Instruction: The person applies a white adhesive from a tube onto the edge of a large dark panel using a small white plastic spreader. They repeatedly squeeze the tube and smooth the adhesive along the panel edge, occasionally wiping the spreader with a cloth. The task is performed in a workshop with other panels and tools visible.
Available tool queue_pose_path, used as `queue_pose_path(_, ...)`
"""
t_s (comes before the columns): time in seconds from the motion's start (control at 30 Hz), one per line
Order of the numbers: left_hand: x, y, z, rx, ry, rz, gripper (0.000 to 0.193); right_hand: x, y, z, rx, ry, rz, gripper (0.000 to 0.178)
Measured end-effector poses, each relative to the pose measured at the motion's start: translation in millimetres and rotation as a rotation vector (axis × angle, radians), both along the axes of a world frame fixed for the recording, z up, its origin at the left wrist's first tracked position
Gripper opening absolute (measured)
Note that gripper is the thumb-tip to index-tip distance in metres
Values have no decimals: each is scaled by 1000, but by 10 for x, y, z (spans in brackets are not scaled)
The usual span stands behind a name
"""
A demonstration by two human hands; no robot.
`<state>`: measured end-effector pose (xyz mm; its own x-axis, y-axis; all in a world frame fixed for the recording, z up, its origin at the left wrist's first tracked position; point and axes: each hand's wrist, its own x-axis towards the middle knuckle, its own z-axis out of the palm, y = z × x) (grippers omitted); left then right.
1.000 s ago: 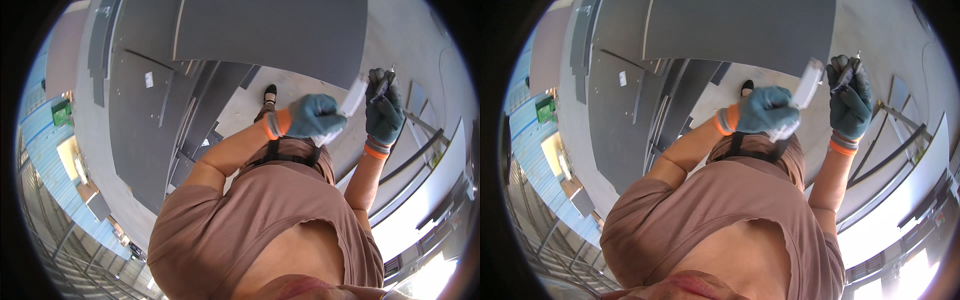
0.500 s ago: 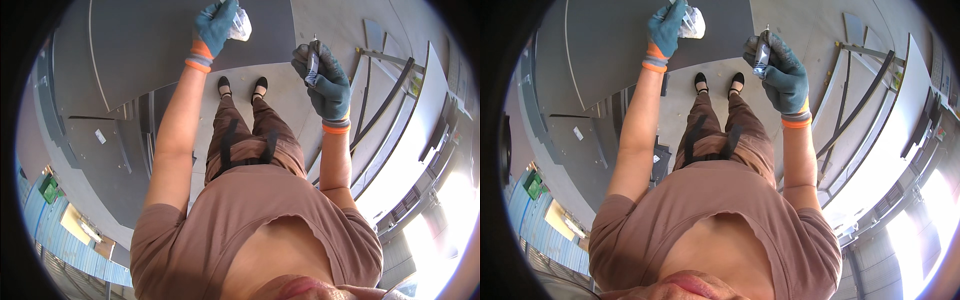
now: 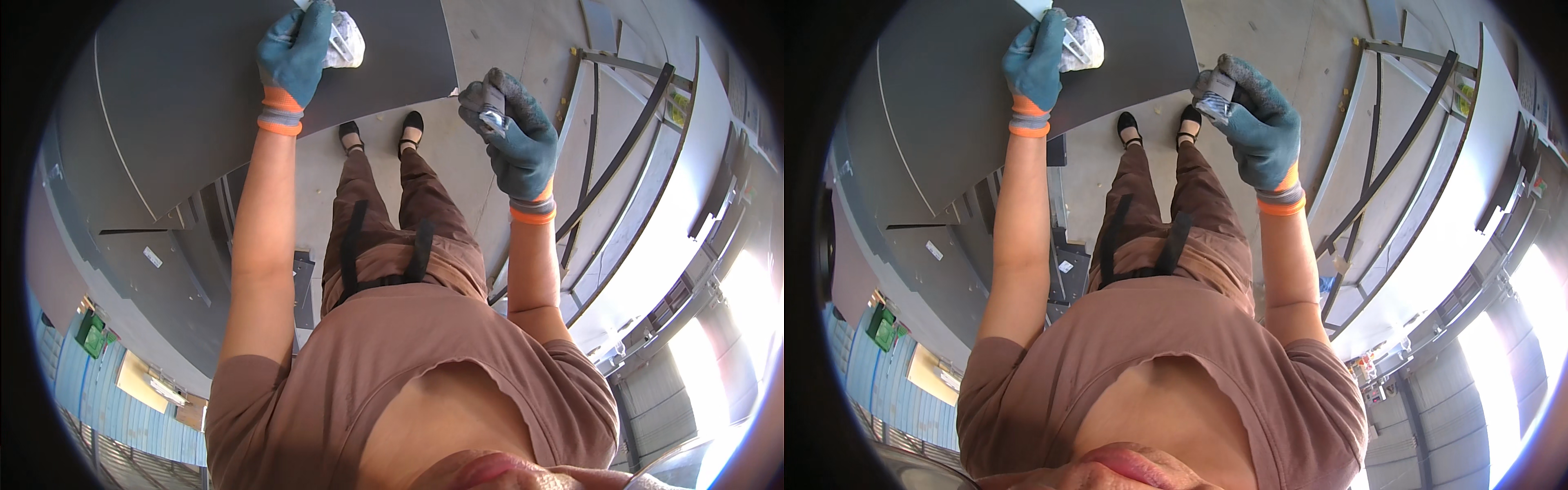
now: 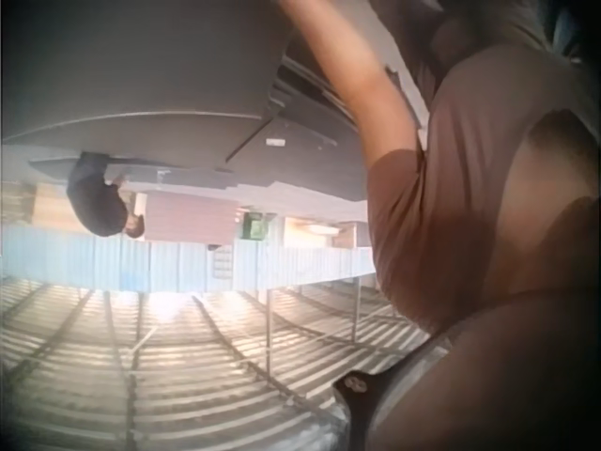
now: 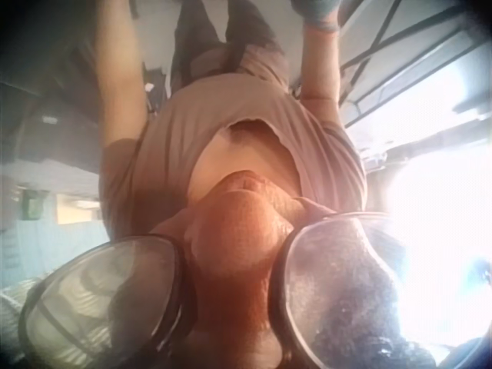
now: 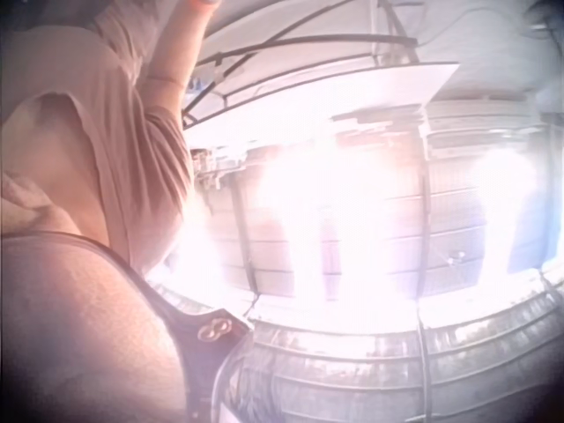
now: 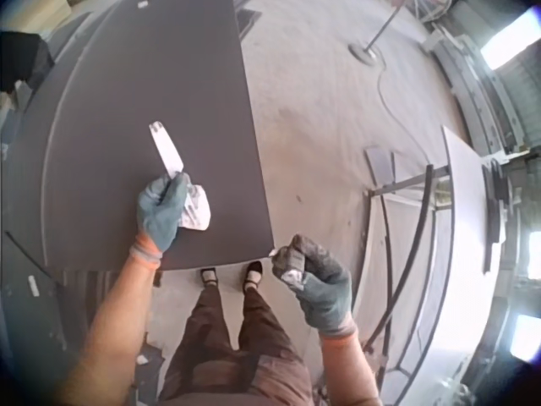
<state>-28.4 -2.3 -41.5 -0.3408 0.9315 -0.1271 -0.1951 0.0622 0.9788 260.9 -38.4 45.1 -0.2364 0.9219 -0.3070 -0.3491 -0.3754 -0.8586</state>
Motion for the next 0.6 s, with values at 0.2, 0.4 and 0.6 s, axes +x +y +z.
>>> queue_pose_path(0.2,-24,-23,23,5,-5,-7,15,-37,-36,-111,-9,-153,-182,30)
queue_pose_path(0.4,-17,-35,45,10,1,-4,15,-65,-30,-75,46,-552,-206,35)
queue_pose_path(0.6,3,-49,64,27,7,6,15,47,-49,-216,-4,-386,-182,35)
